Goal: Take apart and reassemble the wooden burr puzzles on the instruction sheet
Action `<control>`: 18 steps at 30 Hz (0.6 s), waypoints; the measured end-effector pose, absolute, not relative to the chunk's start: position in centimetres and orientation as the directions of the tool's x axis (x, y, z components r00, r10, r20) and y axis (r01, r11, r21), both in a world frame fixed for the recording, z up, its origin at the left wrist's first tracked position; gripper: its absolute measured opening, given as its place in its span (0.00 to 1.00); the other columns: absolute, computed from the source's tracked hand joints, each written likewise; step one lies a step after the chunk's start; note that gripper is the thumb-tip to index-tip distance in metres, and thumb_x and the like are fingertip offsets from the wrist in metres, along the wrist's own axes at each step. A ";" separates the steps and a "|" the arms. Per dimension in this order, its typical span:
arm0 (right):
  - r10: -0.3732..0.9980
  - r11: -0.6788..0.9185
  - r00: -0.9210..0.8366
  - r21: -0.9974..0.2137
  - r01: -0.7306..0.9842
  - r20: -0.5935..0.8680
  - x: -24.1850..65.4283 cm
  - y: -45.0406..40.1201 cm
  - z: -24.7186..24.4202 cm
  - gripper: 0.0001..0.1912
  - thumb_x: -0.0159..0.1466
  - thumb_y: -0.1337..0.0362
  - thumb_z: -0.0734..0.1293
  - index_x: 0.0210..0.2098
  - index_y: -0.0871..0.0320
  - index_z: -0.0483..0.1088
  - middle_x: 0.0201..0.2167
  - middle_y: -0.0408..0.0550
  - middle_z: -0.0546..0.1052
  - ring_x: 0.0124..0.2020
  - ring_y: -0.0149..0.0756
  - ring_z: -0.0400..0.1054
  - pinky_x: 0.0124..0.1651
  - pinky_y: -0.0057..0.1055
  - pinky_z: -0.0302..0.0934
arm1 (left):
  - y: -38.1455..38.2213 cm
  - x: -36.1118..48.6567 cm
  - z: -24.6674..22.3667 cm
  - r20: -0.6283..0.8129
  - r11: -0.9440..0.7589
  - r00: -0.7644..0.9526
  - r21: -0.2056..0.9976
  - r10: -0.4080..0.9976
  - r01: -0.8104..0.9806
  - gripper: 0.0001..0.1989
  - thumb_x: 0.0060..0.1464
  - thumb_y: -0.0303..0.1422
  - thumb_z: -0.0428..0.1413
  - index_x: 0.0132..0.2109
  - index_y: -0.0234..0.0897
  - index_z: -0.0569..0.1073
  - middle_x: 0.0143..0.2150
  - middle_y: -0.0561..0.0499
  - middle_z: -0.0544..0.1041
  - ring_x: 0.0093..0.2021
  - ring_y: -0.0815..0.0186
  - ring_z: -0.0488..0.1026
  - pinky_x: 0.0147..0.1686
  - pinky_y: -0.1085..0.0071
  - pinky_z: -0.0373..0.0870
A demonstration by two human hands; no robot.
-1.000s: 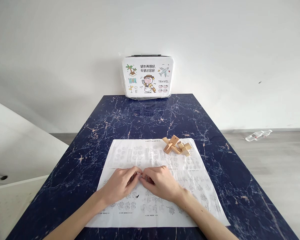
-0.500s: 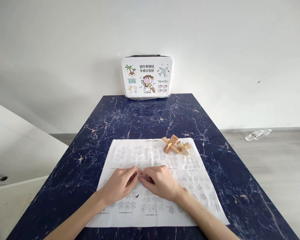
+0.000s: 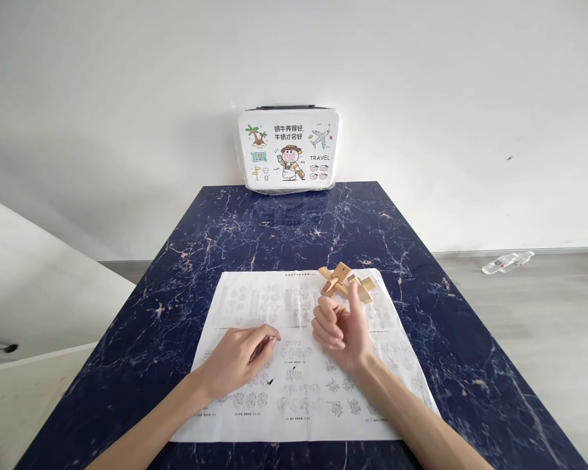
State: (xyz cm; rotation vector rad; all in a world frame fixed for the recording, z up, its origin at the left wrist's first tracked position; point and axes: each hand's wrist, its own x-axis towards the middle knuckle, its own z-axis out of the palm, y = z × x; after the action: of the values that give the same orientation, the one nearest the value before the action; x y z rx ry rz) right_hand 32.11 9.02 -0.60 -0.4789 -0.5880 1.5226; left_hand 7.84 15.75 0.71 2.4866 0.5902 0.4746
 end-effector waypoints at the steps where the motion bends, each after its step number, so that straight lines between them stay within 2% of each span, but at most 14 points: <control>1: 0.997 0.008 -0.035 -0.539 -0.842 0.069 32.5 9.1 -0.7 0.38 0.74 0.31 0.53 0.21 0.54 0.57 0.13 0.31 0.49 0.11 0.24 0.36 0.13 0.23 0.38 | 15.8 7.8 0.7 0.206 -0.762 0.843 0.569 0.497 0.310 0.09 0.74 0.28 0.47 0.48 0.36 0.73 0.25 0.58 0.73 0.18 0.73 0.62 0.21 0.75 0.55; 4: 0.997 0.005 -0.022 -0.332 -0.943 0.078 33.6 9.3 -1.2 0.36 0.74 0.33 0.54 0.22 0.53 0.56 0.12 0.31 0.51 0.11 0.23 0.37 0.12 0.21 0.43 | 15.8 7.9 0.8 0.209 -0.764 0.844 0.567 0.495 0.308 0.09 0.74 0.28 0.47 0.47 0.36 0.72 0.26 0.58 0.73 0.19 0.73 0.62 0.21 0.75 0.55; 7: 0.995 0.000 -0.021 -0.209 -0.978 0.100 34.2 9.4 -1.6 0.34 0.76 0.35 0.55 0.24 0.53 0.57 0.12 0.31 0.54 0.11 0.23 0.39 0.13 0.19 0.48 | 15.8 7.9 0.9 0.212 -0.766 0.845 0.567 0.490 0.302 0.09 0.74 0.28 0.48 0.46 0.36 0.72 0.26 0.58 0.73 0.19 0.74 0.62 0.21 0.75 0.55; 13: 0.978 -0.039 -0.073 -0.174 -0.984 0.193 34.4 9.5 -1.9 0.33 0.78 0.38 0.55 0.26 0.54 0.60 0.14 0.32 0.58 0.12 0.23 0.47 0.17 0.19 0.55 | 15.8 7.9 0.8 0.228 -0.782 0.853 0.556 0.469 0.281 0.09 0.74 0.28 0.47 0.46 0.36 0.72 0.26 0.58 0.73 0.19 0.74 0.62 0.21 0.75 0.55; 18: 0.986 -0.037 -0.058 -0.135 -0.990 0.154 34.9 9.5 -1.9 0.30 0.77 0.40 0.57 0.26 0.53 0.59 0.15 0.33 0.60 0.13 0.24 0.51 0.18 0.20 0.57 | 15.7 7.8 0.6 0.227 -0.788 0.856 0.548 0.464 0.281 0.09 0.74 0.28 0.46 0.45 0.37 0.71 0.27 0.58 0.73 0.19 0.74 0.63 0.21 0.75 0.55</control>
State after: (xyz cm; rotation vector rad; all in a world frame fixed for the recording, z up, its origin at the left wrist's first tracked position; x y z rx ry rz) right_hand 34.91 9.47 -1.91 0.0204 -0.2300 1.6123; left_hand 7.83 15.74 0.63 2.5191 0.5444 0.4825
